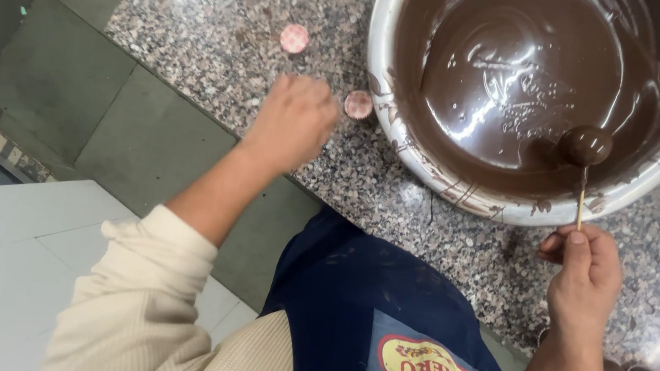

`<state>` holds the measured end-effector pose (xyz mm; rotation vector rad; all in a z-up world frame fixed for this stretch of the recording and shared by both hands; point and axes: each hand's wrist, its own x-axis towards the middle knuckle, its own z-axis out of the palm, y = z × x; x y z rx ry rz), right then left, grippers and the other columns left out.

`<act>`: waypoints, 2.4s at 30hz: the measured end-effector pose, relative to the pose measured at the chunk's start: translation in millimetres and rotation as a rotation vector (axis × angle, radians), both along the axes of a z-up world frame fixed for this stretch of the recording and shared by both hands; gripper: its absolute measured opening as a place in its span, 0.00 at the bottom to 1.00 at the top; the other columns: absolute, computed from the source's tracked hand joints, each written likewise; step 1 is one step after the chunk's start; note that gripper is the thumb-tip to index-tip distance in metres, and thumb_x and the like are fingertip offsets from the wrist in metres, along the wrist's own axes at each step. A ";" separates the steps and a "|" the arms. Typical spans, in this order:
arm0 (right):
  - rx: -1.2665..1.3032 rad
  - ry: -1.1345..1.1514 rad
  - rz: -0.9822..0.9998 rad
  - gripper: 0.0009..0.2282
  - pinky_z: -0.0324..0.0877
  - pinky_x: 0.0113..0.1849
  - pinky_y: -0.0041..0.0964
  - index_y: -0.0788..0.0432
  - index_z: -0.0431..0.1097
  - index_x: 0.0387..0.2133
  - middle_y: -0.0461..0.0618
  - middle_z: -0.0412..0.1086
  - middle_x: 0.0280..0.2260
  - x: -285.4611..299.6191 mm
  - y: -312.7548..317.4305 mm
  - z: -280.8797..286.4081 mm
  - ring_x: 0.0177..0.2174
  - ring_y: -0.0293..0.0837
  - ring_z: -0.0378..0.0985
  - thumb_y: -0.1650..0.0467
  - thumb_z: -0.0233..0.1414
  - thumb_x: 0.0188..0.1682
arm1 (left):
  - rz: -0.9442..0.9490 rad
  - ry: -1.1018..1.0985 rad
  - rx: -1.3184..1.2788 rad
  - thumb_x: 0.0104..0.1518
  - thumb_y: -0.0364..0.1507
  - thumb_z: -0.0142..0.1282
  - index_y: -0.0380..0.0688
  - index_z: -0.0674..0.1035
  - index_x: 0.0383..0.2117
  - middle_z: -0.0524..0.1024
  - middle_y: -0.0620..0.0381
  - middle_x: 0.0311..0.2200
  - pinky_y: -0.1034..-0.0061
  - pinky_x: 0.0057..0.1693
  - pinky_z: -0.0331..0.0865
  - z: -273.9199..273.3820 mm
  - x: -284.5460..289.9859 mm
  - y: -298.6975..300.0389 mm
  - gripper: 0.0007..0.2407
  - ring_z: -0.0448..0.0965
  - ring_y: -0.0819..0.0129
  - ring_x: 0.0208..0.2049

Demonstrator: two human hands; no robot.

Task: The person picks up chocolate egg-shaped pieces, some mounted on wooden skewers, and dips them one at a time into a large bowl of melted chocolate to coat them. They set the coated pieces on the granite counter, sometimes holding a paper cup under them, and continue with the next piece.

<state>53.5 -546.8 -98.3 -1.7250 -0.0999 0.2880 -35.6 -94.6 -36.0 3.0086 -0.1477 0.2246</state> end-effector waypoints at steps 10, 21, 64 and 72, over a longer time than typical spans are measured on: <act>-0.009 -0.040 0.021 0.07 0.73 0.42 0.33 0.64 0.66 0.43 0.49 0.70 0.32 -3.2 0.0 3.9 0.33 0.38 0.73 0.73 0.44 0.69 | -0.090 -0.006 -0.118 0.53 0.31 0.58 0.47 0.82 0.31 0.74 0.58 0.33 0.63 0.49 0.62 -19.7 -28.8 -47.1 0.05 0.73 0.61 0.40; -0.030 -0.023 0.020 0.06 0.73 0.40 0.33 0.63 0.66 0.46 0.48 0.70 0.34 -0.6 0.6 8.8 0.34 0.38 0.74 0.73 0.43 0.68 | -0.212 -0.073 -0.087 0.49 0.26 0.55 0.48 0.81 0.29 0.75 0.57 0.35 0.64 0.51 0.63 -18.4 -17.6 -60.3 0.04 0.74 0.61 0.41; -0.043 0.016 0.000 0.06 0.74 0.40 0.33 0.64 0.66 0.45 0.49 0.71 0.34 -2.7 3.5 13.3 0.34 0.39 0.75 0.73 0.42 0.67 | 0.204 0.042 -0.370 0.50 0.39 0.67 0.38 0.77 0.45 0.71 0.45 0.39 0.56 0.49 0.66 -23.0 -19.7 -60.9 0.21 0.72 0.47 0.45; -0.063 0.007 0.018 0.06 0.73 0.41 0.33 0.64 0.66 0.45 0.49 0.71 0.34 -1.4 3.0 13.4 0.34 0.39 0.74 0.73 0.42 0.67 | -0.059 -0.033 -0.476 0.56 0.24 0.60 0.42 0.77 0.37 0.72 0.50 0.38 0.62 0.52 0.69 -34.5 -30.5 -71.6 0.06 0.74 0.55 0.43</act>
